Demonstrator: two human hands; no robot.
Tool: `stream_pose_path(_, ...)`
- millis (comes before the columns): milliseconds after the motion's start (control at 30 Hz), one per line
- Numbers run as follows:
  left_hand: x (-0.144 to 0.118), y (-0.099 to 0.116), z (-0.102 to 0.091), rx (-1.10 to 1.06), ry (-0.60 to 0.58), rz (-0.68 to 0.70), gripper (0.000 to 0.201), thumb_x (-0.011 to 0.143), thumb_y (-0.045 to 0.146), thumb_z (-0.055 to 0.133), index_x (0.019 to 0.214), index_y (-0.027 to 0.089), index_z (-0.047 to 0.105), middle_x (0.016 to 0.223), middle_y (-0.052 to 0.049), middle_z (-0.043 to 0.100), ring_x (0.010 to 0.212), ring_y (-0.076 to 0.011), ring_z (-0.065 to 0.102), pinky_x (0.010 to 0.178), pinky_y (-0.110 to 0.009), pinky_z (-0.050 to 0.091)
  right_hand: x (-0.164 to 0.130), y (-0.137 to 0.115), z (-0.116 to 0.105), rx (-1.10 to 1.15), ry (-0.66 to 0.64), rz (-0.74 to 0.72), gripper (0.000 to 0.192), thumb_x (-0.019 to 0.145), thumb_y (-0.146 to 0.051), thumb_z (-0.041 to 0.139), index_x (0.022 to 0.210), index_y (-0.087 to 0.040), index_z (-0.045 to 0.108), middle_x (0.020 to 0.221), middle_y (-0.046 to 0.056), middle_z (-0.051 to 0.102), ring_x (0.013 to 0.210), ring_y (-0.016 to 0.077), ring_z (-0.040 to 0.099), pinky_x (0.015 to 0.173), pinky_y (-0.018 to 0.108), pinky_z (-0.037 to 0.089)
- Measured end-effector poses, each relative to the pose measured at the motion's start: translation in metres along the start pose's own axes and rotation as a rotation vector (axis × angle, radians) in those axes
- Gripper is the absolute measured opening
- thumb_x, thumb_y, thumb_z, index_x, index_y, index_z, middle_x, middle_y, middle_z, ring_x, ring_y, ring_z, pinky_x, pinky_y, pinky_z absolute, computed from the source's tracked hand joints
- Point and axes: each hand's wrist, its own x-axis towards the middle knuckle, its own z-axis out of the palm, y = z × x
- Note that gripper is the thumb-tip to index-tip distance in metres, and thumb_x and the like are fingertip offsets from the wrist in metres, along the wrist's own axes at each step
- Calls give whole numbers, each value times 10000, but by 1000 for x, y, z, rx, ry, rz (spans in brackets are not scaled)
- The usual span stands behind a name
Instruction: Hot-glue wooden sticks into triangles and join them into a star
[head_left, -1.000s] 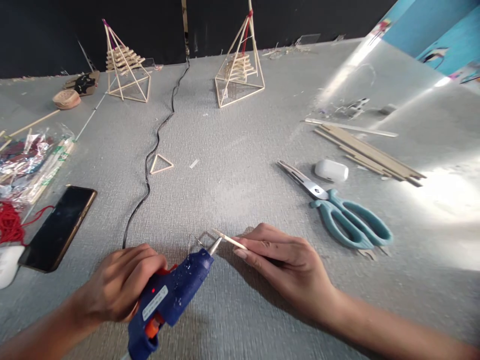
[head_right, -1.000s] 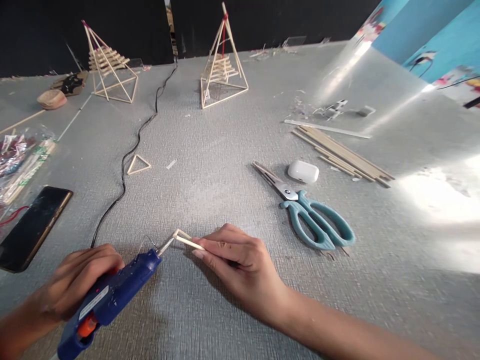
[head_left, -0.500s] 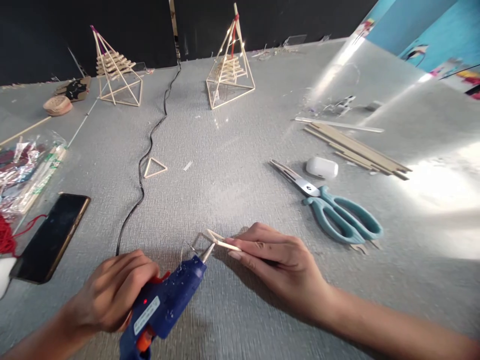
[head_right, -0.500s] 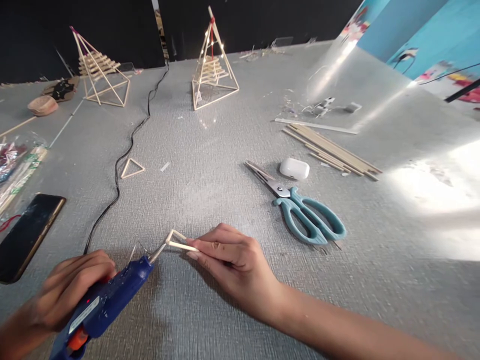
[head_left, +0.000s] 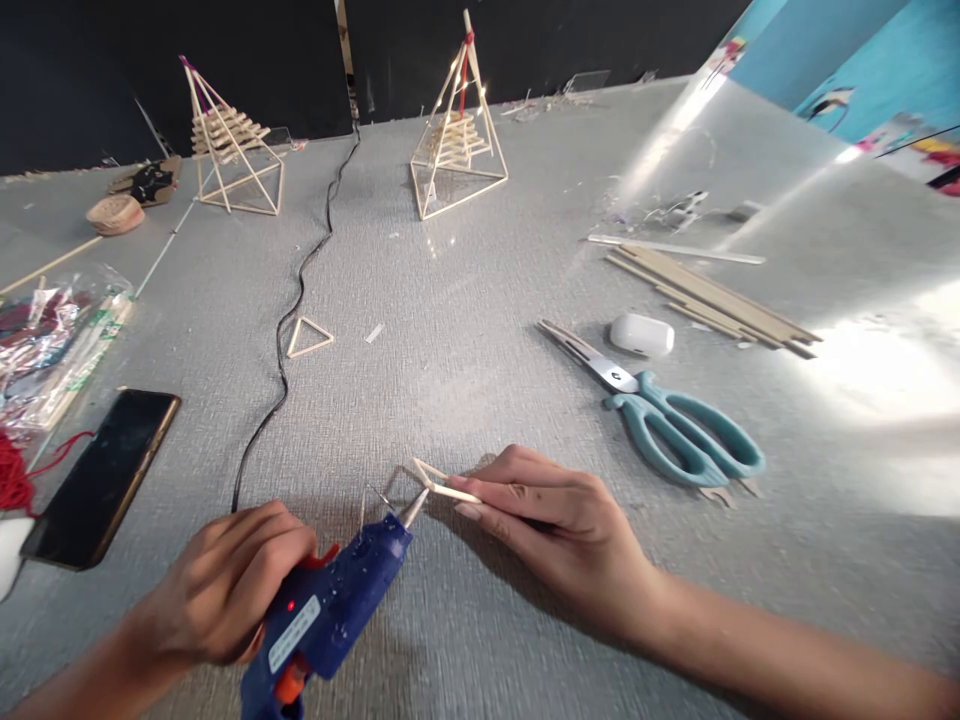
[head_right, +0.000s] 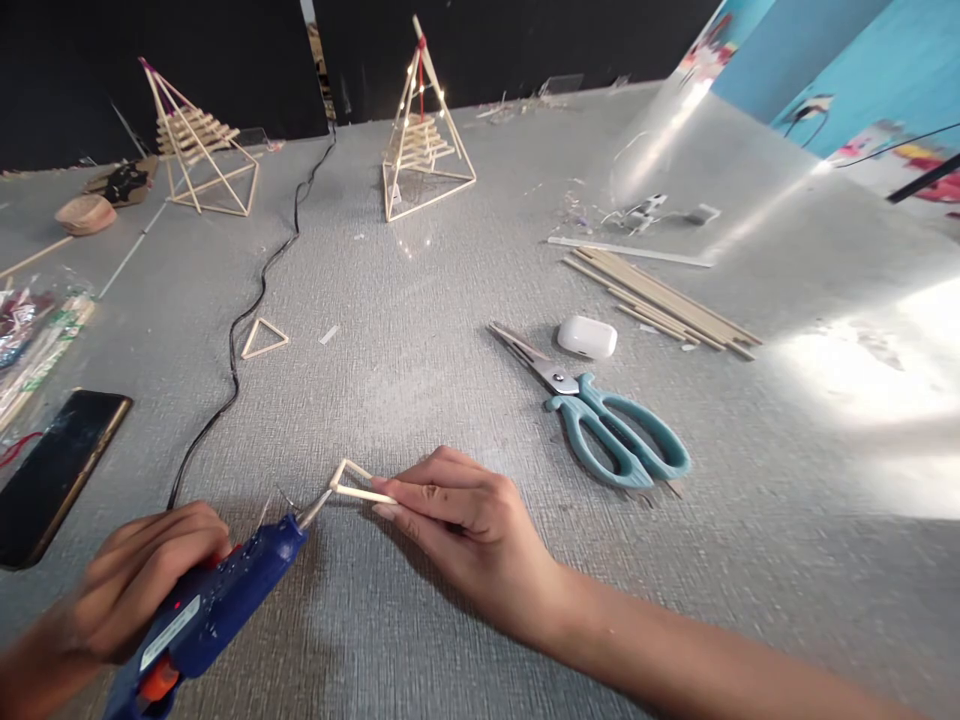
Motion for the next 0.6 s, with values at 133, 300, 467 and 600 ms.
stream_pose_path(133,0,0,0,-17,5,3,242,965,41,376,977,96,611,782,-58,655,699,-178,660,662,-301,593,-1,1,0,1,-1,-4,404,951,-109,677,1297,-313,715,996,35,782,832,163,680,723,345,580)
stream_pose_path(300,-8,-2,2,3,-18,-6,268,975,57,360,1022,107,619,835,-67,680,789,-191,687,746,-316,611,-1,1,0,2,-4,7,389,955,-117,675,1290,-311,720,1001,44,783,835,170,683,722,356,589)
stream_pose_path(467,-10,-3,3,28,-20,-10,281,998,72,345,1043,85,622,855,-83,679,827,-207,692,768,-336,605,-1,1,0,-2,4,-4,393,956,-122,673,1293,-320,717,996,45,784,824,174,685,711,361,590)
stream_pose_path(600,-7,-2,3,28,-8,0,279,997,77,344,1023,106,621,824,-74,684,791,-195,688,740,-315,599,-1,0,0,-12,-2,-4,388,962,-128,665,1295,-321,716,988,47,784,817,176,687,708,361,592)
